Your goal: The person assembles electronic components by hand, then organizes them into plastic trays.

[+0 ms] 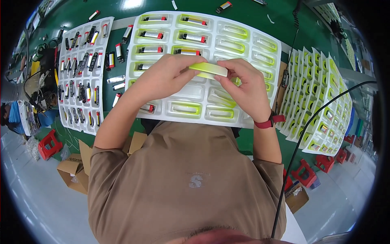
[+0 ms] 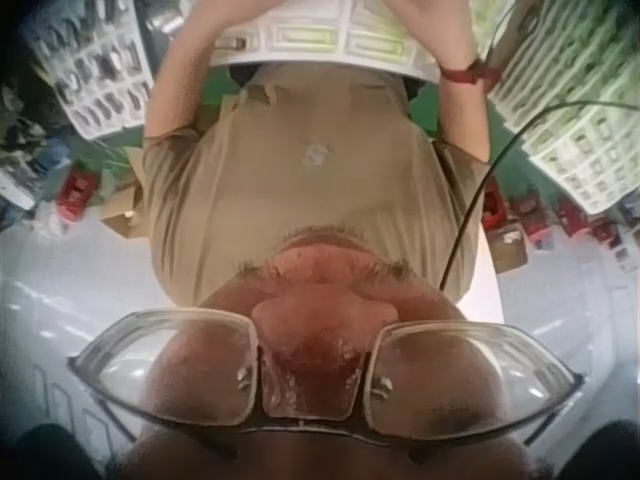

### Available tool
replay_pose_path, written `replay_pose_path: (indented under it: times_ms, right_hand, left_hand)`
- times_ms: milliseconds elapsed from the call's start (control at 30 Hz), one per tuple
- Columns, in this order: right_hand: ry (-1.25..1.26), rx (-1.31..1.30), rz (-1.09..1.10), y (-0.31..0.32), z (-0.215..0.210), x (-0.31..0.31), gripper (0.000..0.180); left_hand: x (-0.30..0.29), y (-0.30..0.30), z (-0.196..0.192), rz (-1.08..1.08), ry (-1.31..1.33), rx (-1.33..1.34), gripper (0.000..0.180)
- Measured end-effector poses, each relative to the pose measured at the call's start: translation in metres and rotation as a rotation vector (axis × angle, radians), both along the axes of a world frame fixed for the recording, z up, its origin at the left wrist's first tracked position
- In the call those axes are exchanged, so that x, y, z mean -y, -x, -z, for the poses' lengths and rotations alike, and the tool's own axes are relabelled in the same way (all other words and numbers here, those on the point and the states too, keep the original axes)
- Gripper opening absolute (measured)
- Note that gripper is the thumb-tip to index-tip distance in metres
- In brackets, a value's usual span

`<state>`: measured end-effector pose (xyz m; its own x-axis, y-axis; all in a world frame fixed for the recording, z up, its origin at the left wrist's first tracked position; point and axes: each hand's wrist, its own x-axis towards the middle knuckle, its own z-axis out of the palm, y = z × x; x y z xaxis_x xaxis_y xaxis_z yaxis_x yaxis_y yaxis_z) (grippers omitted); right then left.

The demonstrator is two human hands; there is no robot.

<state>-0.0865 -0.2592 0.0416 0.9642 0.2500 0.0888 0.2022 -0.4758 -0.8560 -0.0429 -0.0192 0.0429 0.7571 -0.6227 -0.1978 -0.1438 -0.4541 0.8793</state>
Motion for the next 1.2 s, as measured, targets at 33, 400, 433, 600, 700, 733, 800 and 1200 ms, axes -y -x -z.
replay_pose_path:
  times_ms: [33,400,433,600,700,733,800,1200]
  right_hand:
    - [-0.003,0.003,-0.002,0.000,-0.001,-0.001,0.029]
    - [0.116,0.330,-0.044,0.002,0.011,-0.019,0.029]
    - [0.062,0.280,-0.090,0.003,0.016,-0.019,0.029]
    - [-0.085,0.100,-0.132,0.001,0.010,-0.023,0.026]
    - [-0.004,0.079,-0.094,0.004,0.000,-0.027,0.028]
    - [-0.020,0.075,-0.106,0.005,0.001,-0.027,0.028]
    - [0.144,0.256,-0.131,0.007,0.003,-0.025,0.032]
    - [0.339,0.395,-0.224,0.010,0.016,-0.025,0.038]
  left_hand:
    - [-0.001,-0.001,0.001,-0.008,0.001,0.031,0.034]
    - [-0.006,0.017,0.016,-0.103,0.005,0.533,0.037]
    - [-0.012,0.022,0.016,-0.110,0.003,0.451,0.037]
    - [-0.022,0.026,0.007,-0.059,-0.050,0.373,0.044]
    - [-0.019,0.021,0.008,-0.038,-0.128,0.578,0.040]
    - [-0.018,0.019,0.007,0.000,-0.183,0.653,0.038]
    - [-0.015,0.019,0.009,0.017,-0.204,0.791,0.035]
    - [-0.020,0.018,0.005,0.182,-0.292,0.782,0.050]
